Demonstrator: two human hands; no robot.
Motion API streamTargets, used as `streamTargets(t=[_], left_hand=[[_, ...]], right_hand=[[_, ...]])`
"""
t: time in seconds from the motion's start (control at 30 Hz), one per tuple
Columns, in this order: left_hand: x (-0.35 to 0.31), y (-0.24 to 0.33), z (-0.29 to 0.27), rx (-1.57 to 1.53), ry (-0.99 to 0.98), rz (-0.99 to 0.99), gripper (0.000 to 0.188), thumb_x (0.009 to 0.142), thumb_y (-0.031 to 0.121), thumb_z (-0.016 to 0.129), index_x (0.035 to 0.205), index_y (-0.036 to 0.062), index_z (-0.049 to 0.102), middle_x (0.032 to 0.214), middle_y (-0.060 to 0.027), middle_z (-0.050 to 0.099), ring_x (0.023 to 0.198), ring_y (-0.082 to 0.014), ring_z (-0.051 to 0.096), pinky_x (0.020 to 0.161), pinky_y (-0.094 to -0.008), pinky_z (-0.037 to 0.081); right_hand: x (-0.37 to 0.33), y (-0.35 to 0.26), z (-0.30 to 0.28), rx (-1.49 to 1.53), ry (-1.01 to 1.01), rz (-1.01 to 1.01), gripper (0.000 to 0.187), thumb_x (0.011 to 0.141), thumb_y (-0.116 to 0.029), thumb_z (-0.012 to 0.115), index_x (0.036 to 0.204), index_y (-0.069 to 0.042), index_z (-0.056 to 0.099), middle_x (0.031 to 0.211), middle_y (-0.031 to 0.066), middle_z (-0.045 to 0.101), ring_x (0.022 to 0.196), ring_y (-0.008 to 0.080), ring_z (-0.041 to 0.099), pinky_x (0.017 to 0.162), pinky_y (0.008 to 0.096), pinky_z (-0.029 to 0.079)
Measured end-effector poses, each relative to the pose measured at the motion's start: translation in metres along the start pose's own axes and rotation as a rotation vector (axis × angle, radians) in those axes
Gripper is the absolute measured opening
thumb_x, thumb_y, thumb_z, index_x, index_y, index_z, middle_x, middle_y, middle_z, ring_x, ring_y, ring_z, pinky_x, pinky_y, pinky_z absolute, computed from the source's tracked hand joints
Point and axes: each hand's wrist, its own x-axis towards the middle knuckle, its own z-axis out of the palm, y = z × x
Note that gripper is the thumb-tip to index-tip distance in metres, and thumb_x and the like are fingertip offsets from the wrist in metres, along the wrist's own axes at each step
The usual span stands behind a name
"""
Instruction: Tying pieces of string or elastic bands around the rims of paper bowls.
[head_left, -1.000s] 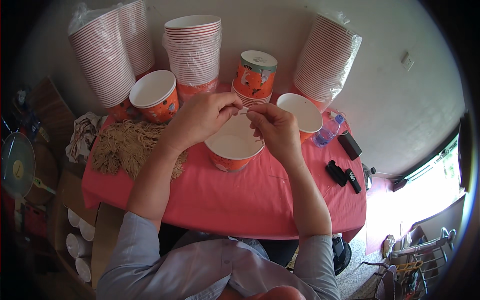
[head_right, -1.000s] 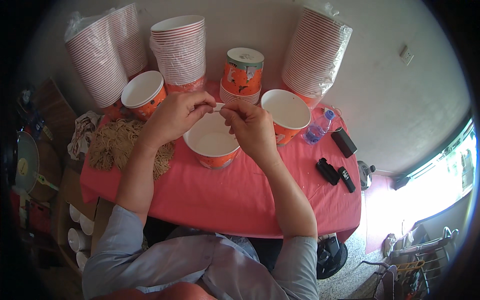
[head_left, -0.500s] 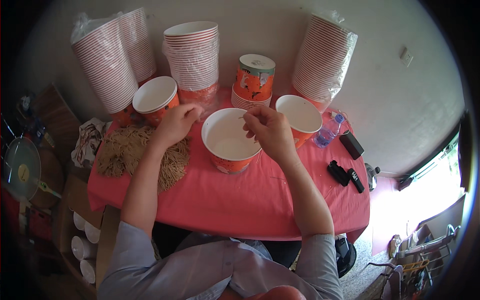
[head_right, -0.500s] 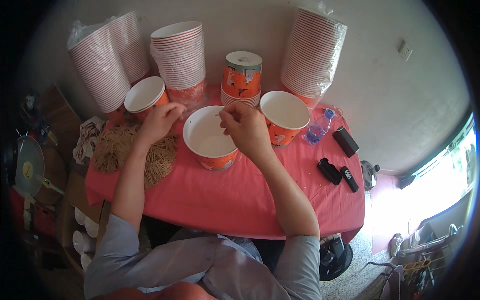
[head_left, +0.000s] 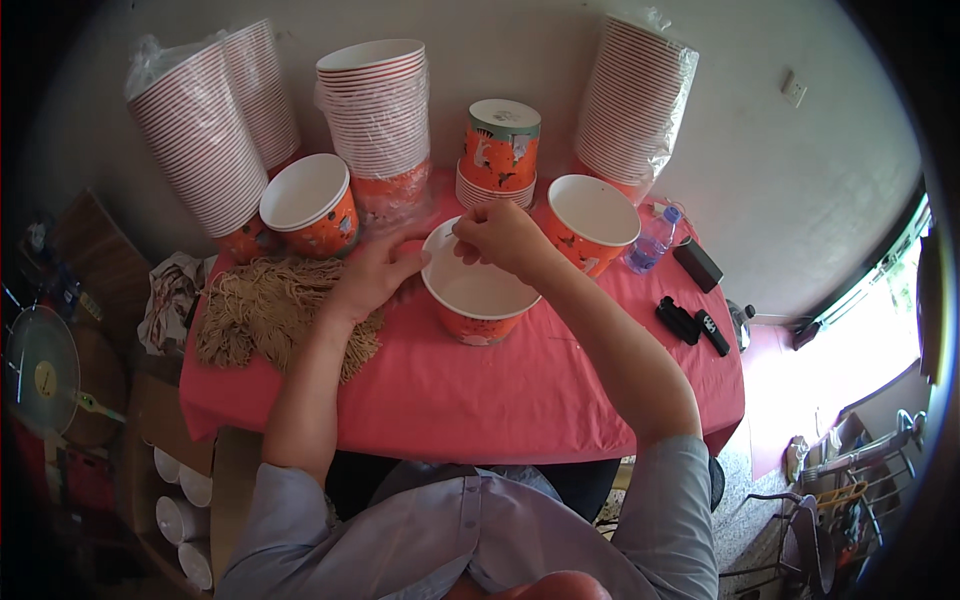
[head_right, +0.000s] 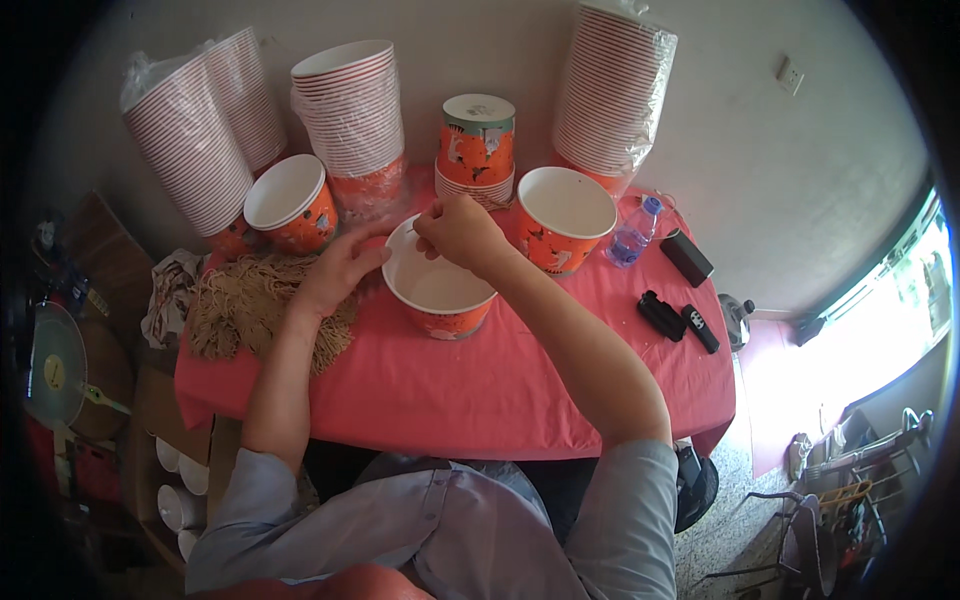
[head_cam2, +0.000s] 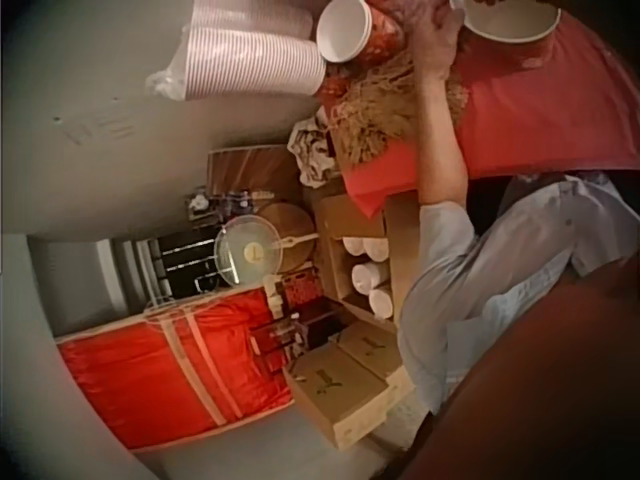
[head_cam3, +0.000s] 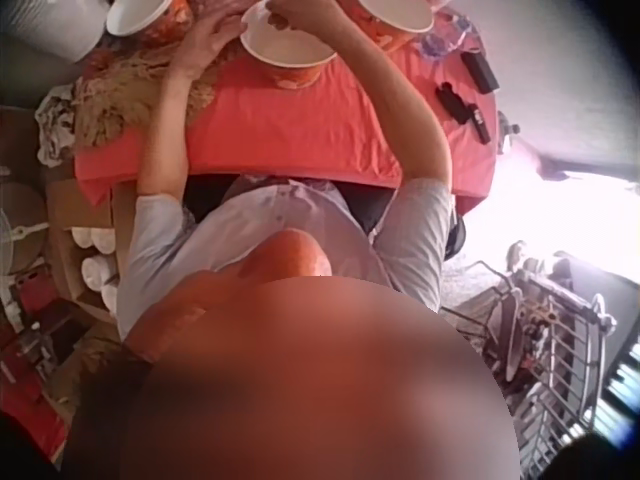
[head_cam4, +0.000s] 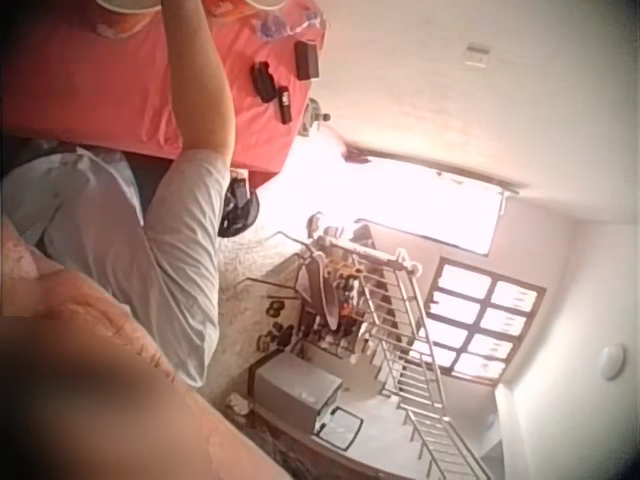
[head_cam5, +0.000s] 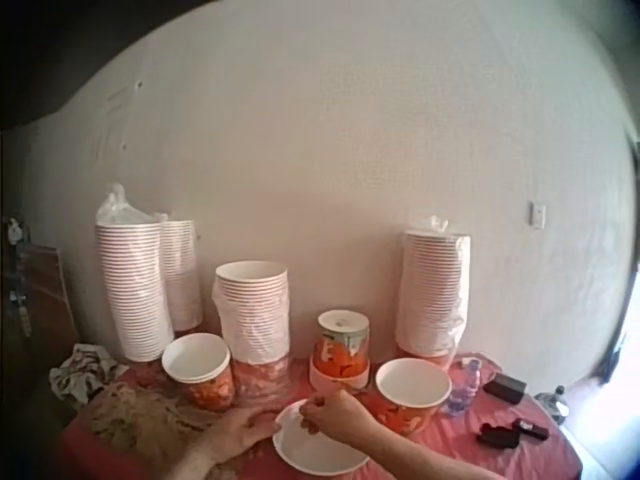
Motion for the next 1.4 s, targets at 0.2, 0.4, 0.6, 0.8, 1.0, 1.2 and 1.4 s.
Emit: streamTargets(t=[0.2,0.4,0.6,0.8,1.0,1.2,1.4], left_hand=[[-0.003,0.017,0.013,0.427,0.300,0.611,0.037,0.095,0.018,0.079,0.126,-0.0004,0.071,0.119,-0.0121,0.072,0.107,-0.0206,0.070,0.094,-0.0341,0.055],[-0.007,0.016,0.020,0.512,0.280,0.616,0.024,0.093,0.012,0.078,0.112,-0.0015,0.073,0.120,-0.0129,0.071,0.116,-0.0286,0.069,0.101,-0.0394,0.052],[-0.008,0.021,0.024,0.478,0.282,0.547,0.014,0.094,0.006,0.075,0.105,-0.0023,0.073,0.116,-0.0123,0.072,0.112,-0.0300,0.070,0.097,-0.0382,0.053],[-0.004,0.018,0.024,0.670,0.348,0.700,0.013,0.091,0.001,0.075,0.104,-0.0017,0.073,0.114,-0.0126,0.071,0.107,-0.0322,0.069,0.092,-0.0409,0.055],[-0.004,0.018,0.028,0.829,0.378,0.838,0.017,0.086,-0.001,0.078,0.102,0.0007,0.074,0.114,-0.0123,0.069,0.105,-0.0327,0.069,0.091,-0.0438,0.055],[-0.004,0.019,0.022,0.790,0.328,0.806,0.017,0.088,-0.001,0.078,0.105,0.0010,0.074,0.111,-0.0111,0.070,0.102,-0.0299,0.069,0.087,-0.0406,0.056],[-0.013,0.029,0.000,0.535,0.282,0.328,0.020,0.105,0.012,0.067,0.117,-0.0023,0.073,0.100,-0.0097,0.075,0.090,-0.0164,0.068,0.081,-0.0291,0.053]], right_hand=[[-0.016,0.006,0.010,-0.006,0.091,-0.131,0.025,0.100,-0.021,0.066,0.096,0.003,0.072,0.085,0.0073,0.077,0.076,0.0130,0.073,0.071,0.0300,0.057],[-0.030,-0.005,0.024,-0.106,0.142,-0.190,0.023,0.101,-0.020,0.067,0.101,0.002,0.074,0.084,0.0055,0.077,0.077,0.0108,0.072,0.073,0.0290,0.058],[-0.022,0.009,0.024,-0.091,0.117,-0.257,0.019,0.100,-0.019,0.069,0.105,-0.002,0.075,0.085,0.0054,0.078,0.077,0.0120,0.073,0.074,0.0301,0.058],[-0.029,0.016,0.022,-0.254,0.275,-0.554,0.027,0.097,-0.017,0.072,0.117,0.001,0.074,0.093,0.0078,0.079,0.079,0.0130,0.075,0.074,0.0315,0.059],[-0.030,0.001,0.012,0.113,-0.021,-0.240,0.031,0.096,-0.013,0.073,0.125,-0.001,0.071,0.093,0.0071,0.079,0.072,0.0122,0.074,0.059,0.0268,0.058],[-0.027,0.005,0.010,0.142,-0.056,-0.152,0.015,0.097,-0.011,0.071,0.105,0.001,0.075,0.086,0.0054,0.077,0.066,0.0097,0.072,0.055,0.0252,0.056],[-0.025,0.013,0.012,0.017,-0.033,-0.239,0.015,0.097,-0.012,0.070,0.100,0.001,0.077,0.084,0.0049,0.076,0.068,0.0100,0.073,0.059,0.0275,0.057]])
